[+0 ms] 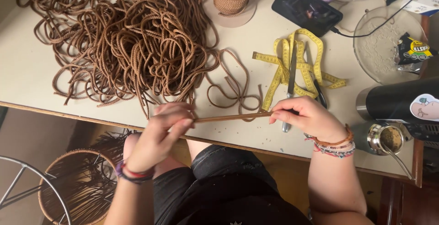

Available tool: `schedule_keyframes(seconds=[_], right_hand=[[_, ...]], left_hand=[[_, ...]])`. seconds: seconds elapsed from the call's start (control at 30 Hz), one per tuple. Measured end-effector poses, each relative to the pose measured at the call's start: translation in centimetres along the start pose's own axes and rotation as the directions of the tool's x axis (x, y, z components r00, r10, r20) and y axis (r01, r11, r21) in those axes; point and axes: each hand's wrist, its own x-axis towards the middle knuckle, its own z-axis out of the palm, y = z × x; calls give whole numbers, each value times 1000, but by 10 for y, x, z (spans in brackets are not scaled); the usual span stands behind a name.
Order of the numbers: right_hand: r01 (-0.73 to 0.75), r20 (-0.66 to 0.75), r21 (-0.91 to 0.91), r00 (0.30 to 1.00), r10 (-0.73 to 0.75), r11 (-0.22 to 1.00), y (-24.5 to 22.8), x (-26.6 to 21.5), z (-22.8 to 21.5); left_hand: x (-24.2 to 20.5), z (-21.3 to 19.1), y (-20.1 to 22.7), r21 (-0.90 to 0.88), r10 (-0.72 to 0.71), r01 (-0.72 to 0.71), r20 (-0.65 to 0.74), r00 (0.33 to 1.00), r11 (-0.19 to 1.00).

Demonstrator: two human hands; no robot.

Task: Weaving brown rope around a metal lampshade frame to create a decorative cover.

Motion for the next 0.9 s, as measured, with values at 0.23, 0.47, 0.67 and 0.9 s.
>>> schedule_keyframes(seconds=[0.23, 0.47, 0.67, 0.9], right_hand=[[121, 127, -51, 985, -114, 991, -23, 17, 18], [220, 287, -65, 938, -193, 973, -31, 30, 36], [232, 303, -71, 931, -201, 970, -34, 32, 21], [332, 407, -189, 883, -234, 924, -72, 54, 47]], left_hand=[[4, 29, 15, 538, -91, 86, -18, 996, 839], [18, 77, 14, 160, 84, -111, 168, 982, 981], [-3, 43, 14, 38, 87, -95, 178, 980, 995], [-23, 27, 27, 121, -40, 23, 139, 989, 992]])
